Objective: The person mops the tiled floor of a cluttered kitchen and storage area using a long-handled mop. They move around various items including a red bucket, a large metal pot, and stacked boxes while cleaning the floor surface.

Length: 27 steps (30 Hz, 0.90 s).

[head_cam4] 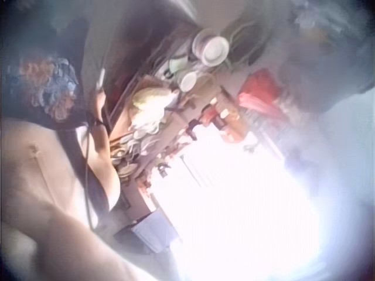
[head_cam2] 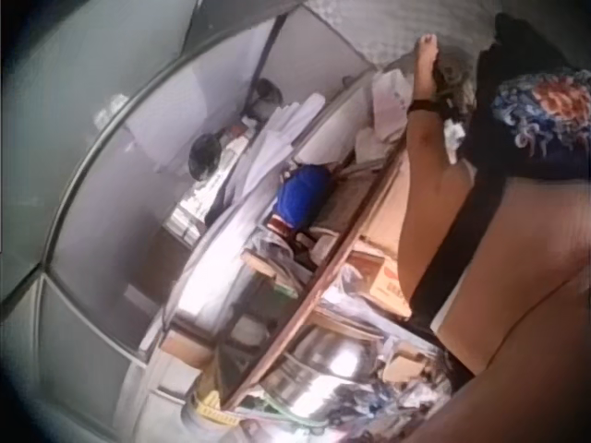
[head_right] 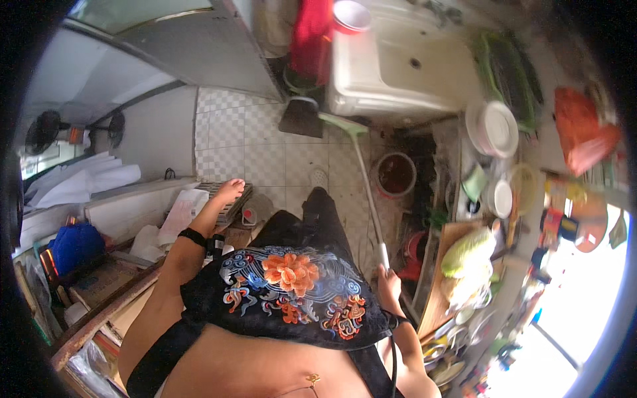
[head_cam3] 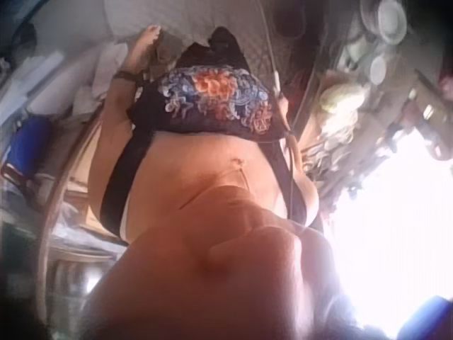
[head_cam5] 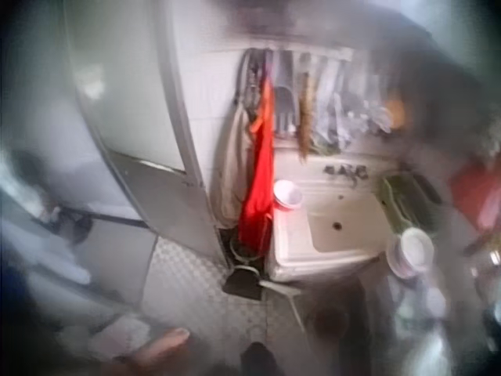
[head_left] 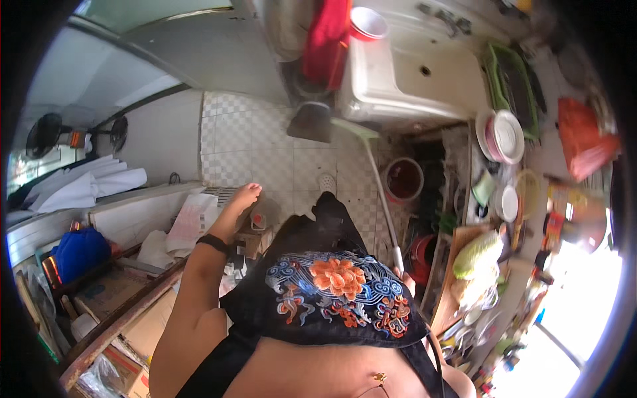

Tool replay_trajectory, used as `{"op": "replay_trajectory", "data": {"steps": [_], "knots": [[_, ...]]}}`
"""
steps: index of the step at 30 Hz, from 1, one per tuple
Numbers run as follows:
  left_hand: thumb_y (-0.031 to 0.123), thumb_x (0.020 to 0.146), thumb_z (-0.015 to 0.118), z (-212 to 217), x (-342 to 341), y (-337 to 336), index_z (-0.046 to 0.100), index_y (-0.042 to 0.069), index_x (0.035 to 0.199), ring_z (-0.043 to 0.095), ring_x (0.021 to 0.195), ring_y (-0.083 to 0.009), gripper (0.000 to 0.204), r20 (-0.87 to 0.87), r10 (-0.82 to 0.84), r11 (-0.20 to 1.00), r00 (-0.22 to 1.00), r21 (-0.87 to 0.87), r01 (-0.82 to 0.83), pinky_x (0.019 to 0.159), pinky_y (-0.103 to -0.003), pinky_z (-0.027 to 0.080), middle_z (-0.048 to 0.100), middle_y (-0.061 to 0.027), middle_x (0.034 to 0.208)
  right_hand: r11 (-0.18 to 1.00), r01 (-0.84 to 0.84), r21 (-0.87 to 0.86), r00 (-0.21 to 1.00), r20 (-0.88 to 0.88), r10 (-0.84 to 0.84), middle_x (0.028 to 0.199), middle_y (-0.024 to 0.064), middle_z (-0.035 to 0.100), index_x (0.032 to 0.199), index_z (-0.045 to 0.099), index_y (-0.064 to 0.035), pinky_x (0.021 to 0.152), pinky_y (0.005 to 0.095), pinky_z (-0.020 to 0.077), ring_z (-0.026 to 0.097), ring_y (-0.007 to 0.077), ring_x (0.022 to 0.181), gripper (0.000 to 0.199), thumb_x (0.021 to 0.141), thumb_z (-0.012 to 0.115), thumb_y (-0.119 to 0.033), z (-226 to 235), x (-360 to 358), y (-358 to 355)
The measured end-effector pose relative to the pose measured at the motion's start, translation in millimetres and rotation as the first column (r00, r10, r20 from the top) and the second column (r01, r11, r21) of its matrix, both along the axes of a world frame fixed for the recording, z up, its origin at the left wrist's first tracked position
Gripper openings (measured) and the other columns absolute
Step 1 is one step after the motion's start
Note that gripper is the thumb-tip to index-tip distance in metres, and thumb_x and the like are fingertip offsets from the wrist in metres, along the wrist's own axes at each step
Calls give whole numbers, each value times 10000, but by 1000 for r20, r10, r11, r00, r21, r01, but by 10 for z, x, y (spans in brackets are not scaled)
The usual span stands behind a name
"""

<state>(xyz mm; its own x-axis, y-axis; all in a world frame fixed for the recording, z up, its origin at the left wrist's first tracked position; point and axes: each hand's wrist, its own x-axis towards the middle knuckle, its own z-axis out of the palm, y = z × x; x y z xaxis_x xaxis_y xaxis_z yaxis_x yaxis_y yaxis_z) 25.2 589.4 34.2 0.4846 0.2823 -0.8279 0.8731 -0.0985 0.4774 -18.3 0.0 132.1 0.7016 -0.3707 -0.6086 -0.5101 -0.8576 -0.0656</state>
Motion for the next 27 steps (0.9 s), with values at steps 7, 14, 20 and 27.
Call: {"op": "replay_trajectory", "data": {"steps": [7,14,20,27], "knots": [[184,809,502,-664,-155,946,587,47,964,577,960,-281,224,231,-564,767,793,502,399,796,-359,480,616,-118,991,930,-328,166,938,-60,342,810,256,616,863,620,0,701,477,463,593,435,833,530,853,493,-514,233,1372,922],[363,828,512,-561,520,2048,668,87,919,591,903,-340,330,158,36,979,987,192,-66,796,-426,472,645,-157,949,834,-503,227,845,-70,529,812,246,617,880,616,-6,698,470,465,595,424,828,500,846,508,-493,-453,2258,2749],[345,836,473,-844,274,3829,656,85,864,600,886,-340,320,370,31,942,929,300,-151,786,-440,466,647,-157,927,651,-712,262,671,-18,741,815,238,618,894,612,-12,694,463,467,597,415,824,476,840,521,-476,-668,3203,5206],[361,839,464,-863,-83,6447,652,72,867,603,870,-355,346,345,-31,726,938,653,-216,778,-445,474,645,-172,911,433,-855,286,465,52,884,817,228,619,911,608,-18,690,456,468,599,405,820,450,833,535,-455,-381,3839,8137]]}}
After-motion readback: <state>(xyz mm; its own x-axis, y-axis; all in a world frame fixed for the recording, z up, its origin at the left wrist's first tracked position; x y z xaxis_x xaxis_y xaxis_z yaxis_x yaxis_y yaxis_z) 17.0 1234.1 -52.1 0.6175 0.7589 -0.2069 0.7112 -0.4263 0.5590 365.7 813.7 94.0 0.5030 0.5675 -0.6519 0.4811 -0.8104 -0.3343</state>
